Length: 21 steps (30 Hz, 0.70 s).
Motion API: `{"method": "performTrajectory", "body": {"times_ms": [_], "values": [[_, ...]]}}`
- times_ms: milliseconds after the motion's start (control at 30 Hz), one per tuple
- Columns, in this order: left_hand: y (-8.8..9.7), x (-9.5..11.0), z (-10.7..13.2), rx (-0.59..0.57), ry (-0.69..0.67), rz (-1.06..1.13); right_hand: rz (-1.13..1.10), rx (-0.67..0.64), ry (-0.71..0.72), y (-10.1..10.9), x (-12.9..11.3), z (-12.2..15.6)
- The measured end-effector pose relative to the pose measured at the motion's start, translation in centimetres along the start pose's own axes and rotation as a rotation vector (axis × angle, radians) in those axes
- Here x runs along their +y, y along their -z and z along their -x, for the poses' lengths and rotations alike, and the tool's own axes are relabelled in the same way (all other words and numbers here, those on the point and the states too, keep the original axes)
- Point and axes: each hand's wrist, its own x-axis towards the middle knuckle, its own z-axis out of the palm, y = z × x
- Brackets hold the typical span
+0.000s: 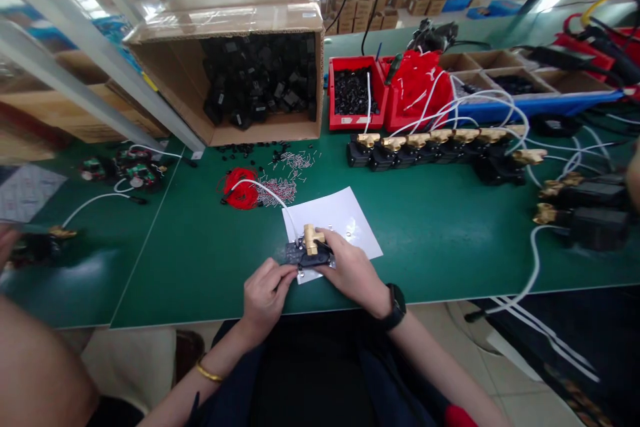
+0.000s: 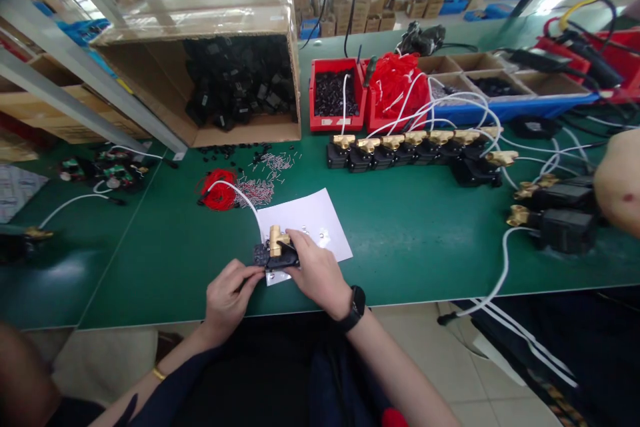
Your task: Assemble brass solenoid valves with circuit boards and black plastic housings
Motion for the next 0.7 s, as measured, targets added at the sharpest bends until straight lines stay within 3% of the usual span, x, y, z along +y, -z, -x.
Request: {"method": "performTrajectory", "body": {"times_ms": [133,267,700], "values": [[0.3,-0.6,0.5,-0.028,-0.105,-0.171,-0.004,0.011,-0.069,-0.5,-0.7,-0.6],[0.7,-1.2,0.8,0.068,-0.164,-0.213,0.022,0.023,-0.100,-0.9,-0.9,-0.1],[0.4,-1.1,0.0,0.048,-0.050,-0.016,0.047,-0.003,-0.145,-0.7,-1.2,0.0]]}}
